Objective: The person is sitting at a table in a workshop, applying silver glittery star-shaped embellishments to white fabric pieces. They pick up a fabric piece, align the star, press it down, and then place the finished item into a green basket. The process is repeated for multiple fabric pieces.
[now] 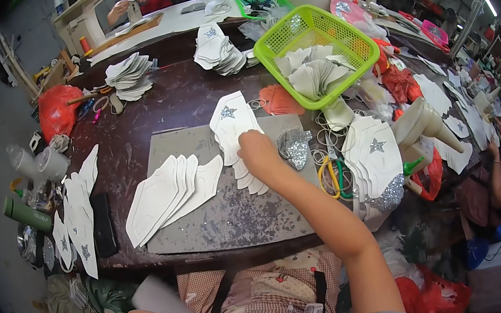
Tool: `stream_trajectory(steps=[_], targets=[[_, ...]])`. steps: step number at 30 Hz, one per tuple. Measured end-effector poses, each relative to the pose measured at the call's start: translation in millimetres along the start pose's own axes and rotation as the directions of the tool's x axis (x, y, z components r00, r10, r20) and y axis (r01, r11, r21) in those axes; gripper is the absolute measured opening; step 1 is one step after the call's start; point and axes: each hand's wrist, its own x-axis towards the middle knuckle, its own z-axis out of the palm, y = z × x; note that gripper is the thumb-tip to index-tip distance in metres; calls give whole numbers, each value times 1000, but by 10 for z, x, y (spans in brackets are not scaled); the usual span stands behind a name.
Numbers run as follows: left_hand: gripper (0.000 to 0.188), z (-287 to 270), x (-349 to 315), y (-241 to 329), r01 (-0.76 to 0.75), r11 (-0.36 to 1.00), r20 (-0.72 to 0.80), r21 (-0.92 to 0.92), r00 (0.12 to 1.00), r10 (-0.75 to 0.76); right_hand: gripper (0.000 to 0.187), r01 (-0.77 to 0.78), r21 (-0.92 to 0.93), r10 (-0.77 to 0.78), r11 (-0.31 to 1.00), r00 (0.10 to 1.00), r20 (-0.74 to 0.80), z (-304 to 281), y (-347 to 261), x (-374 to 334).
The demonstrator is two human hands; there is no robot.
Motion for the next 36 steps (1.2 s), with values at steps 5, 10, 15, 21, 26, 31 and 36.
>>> stream_trajectory(steps=[5,10,15,21,26,31,36], targets=[[27,397,-82,-323,517,842,-277,-155,795,-540,34,-89,-199,82,976,996,-46,-46,-59,282],[22,731,-201,-629,432,370,-56,-823,586,-808,47,-303,-56,303,951,953,-2,76,-212,297],[19,787,-274,-667,471,427,-51,-772,623,-781,61,-372,-10,369,928,924,-103,202,-142,331],[16,874,-234,-633,467,400,-68,-789,580,-812,54,-280,269,356,922,887,-296,239,-228,287],[16,999,-388,-697,326,574,-275,-751,636,-721,36,-159,843,446,-514,790,421,-269,-377,19],[12,1123,-318,-784,258,541,-219,-801,715,-664,31,-85,817,179,-571,958,225,-958,-467,-1304],[15,1156,-27,-926,393,590,12,-705,839,-544,37,28,993,739,-118,671,69,-645,-701,-1961]])
